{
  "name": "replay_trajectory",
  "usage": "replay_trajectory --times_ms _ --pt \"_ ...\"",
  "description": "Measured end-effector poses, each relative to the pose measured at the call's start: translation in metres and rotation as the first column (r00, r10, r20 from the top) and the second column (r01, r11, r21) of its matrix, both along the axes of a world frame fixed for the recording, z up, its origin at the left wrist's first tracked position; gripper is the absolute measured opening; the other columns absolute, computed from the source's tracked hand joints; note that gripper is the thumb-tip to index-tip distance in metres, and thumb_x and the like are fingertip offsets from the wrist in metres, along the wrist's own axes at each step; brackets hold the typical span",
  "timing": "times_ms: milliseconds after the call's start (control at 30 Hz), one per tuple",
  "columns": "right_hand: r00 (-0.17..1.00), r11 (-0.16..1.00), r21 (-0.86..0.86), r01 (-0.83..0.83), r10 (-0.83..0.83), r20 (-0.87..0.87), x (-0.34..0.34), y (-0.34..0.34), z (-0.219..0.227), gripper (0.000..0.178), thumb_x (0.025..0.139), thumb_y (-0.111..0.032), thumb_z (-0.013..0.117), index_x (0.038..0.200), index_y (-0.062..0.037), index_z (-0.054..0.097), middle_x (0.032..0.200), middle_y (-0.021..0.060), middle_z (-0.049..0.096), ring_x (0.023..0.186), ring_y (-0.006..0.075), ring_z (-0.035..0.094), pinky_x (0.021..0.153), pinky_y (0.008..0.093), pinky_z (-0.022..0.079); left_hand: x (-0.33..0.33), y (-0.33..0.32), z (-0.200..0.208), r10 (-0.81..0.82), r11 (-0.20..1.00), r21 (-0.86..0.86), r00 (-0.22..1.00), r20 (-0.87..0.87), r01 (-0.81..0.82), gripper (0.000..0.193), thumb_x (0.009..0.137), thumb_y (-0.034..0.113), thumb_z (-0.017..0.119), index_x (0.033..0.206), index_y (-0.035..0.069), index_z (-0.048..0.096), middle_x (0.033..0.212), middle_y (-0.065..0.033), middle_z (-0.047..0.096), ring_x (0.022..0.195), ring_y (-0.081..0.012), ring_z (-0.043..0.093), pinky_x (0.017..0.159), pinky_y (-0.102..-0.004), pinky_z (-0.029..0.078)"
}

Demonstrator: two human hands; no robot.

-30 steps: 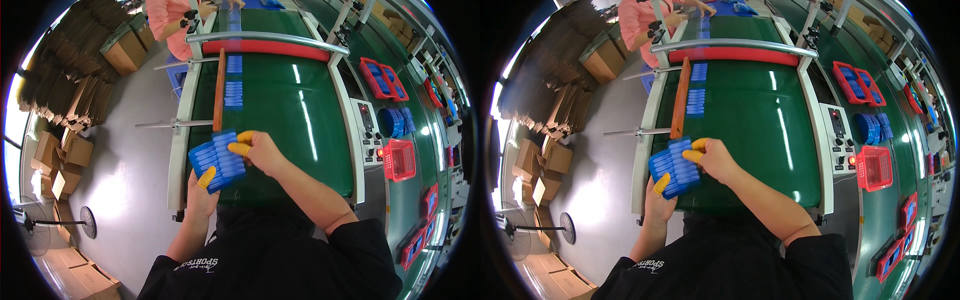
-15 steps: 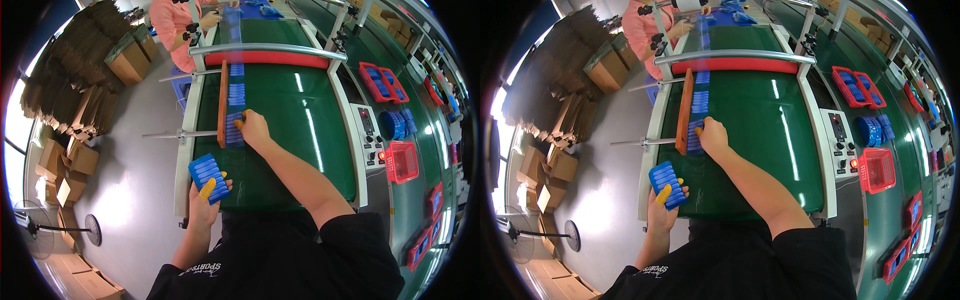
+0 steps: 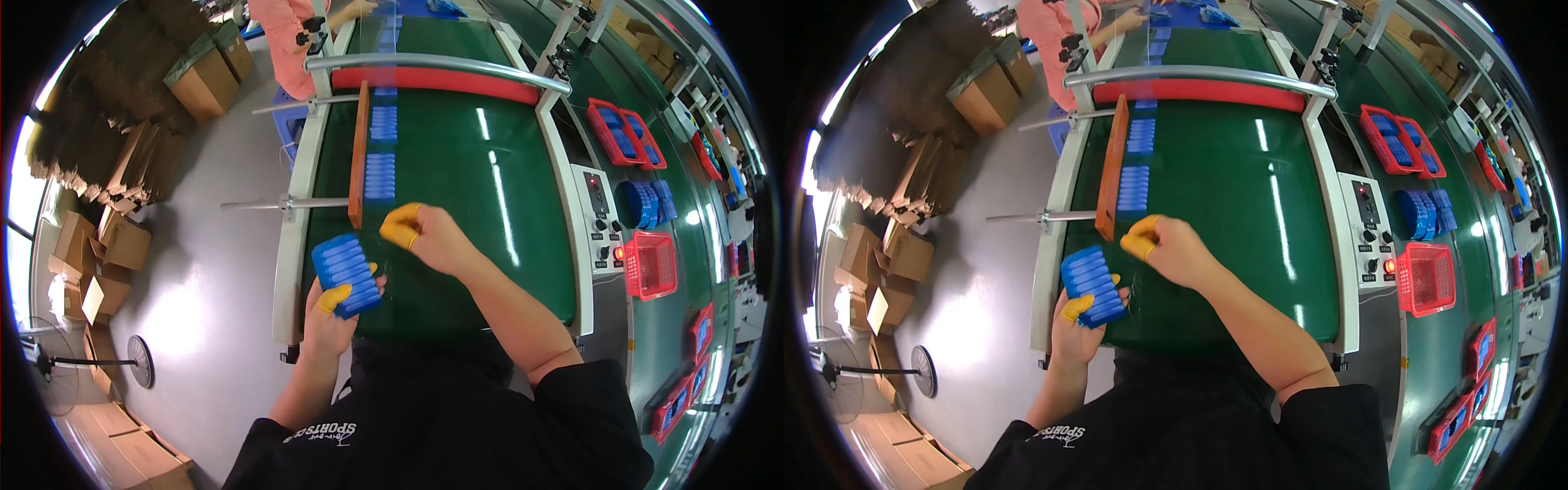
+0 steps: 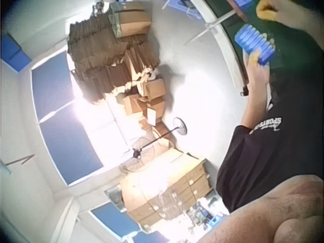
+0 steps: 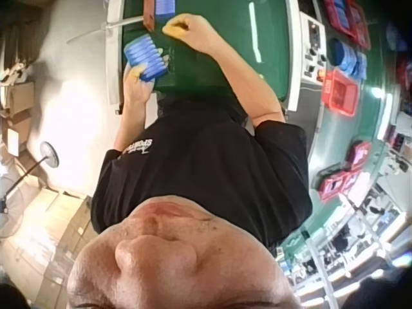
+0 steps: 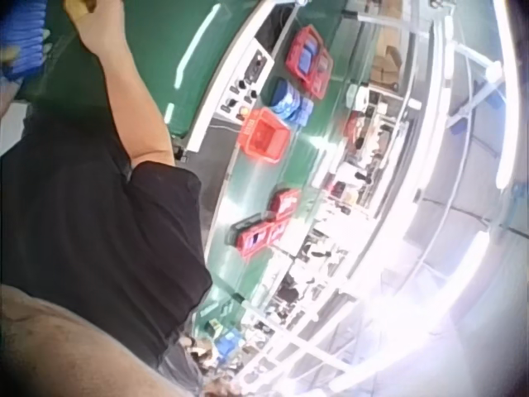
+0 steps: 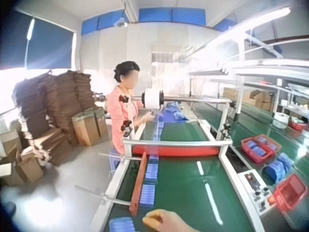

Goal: The person packages small plastic ampoules by picking them up from a conveyor belt, pressing them onto plastic backing sheets by hand, and stacking the completed sheets.

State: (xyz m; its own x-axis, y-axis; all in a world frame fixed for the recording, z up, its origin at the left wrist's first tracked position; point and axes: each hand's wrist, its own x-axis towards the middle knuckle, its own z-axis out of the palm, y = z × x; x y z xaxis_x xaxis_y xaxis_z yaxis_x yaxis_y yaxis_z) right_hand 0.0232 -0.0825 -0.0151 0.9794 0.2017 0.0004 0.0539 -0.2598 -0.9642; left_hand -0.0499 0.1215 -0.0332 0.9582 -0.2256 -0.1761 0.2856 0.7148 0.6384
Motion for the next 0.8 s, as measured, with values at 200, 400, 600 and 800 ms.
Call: replay_trajectory --times_ms 200,400,600,800 --pt "0.966 0.987 0.135 -0.082 0.112 -0.233 -0.026 0.017 0.004 0.026 0.084 -0.015 0.070 0.098 0.0068 0.064 0.083 0.0100 0.067 0.075 0.0137 0.061 0.068 0.0267 0.049 0.004 -0.016 -0.002 0.036 0.993 0.116 0.999 0.005 -0.036 0.047 0.082 -0.003 0.065 0.124 0.005 0.047 0.119 -0.0099 0.058 0.106 -0.0227 0.060 0.093 -0.0391 0.049" --pt "0.964 0.976 0.212 0.043 0.015 -0.266 -0.022 0.010 0.006 0.023 0.084 -0.012 0.069 0.099 0.0062 0.064 0.077 0.0053 0.064 0.065 0.0096 0.056 0.058 0.0243 0.045 0.000 -0.012 -0.004 0.090 0.996 0.014 0.993 -0.083 -0.089 0.040 0.089 0.004 0.057 0.127 0.003 0.046 0.119 -0.0139 0.058 0.107 -0.0277 0.060 0.093 -0.0418 0.050" --pt "0.948 0.963 0.143 0.230 -0.189 -0.254 0.013 0.004 0.003 0.034 0.084 -0.012 0.069 0.110 0.0074 0.059 0.074 0.0041 0.062 0.062 0.0077 0.055 0.054 0.0243 0.044 -0.003 -0.002 0.000 0.049 0.994 0.099 0.996 -0.079 -0.041 0.037 0.090 0.002 0.055 0.126 0.002 0.045 0.117 -0.0192 0.057 0.103 -0.0370 0.062 0.088 -0.0472 0.053" --pt "0.957 0.949 -0.137 0.285 -0.290 -0.015 0.052 0.016 -0.028 0.035 0.082 -0.013 0.069 0.109 0.0076 0.061 0.075 0.0094 0.065 0.067 0.0177 0.062 0.062 0.0303 0.048 -0.003 -0.001 0.003 0.072 0.989 0.136 0.996 -0.053 -0.064 0.038 0.091 0.004 0.056 0.127 0.002 0.044 0.117 -0.0201 0.057 0.102 -0.0382 0.062 0.086 -0.0460 0.054"
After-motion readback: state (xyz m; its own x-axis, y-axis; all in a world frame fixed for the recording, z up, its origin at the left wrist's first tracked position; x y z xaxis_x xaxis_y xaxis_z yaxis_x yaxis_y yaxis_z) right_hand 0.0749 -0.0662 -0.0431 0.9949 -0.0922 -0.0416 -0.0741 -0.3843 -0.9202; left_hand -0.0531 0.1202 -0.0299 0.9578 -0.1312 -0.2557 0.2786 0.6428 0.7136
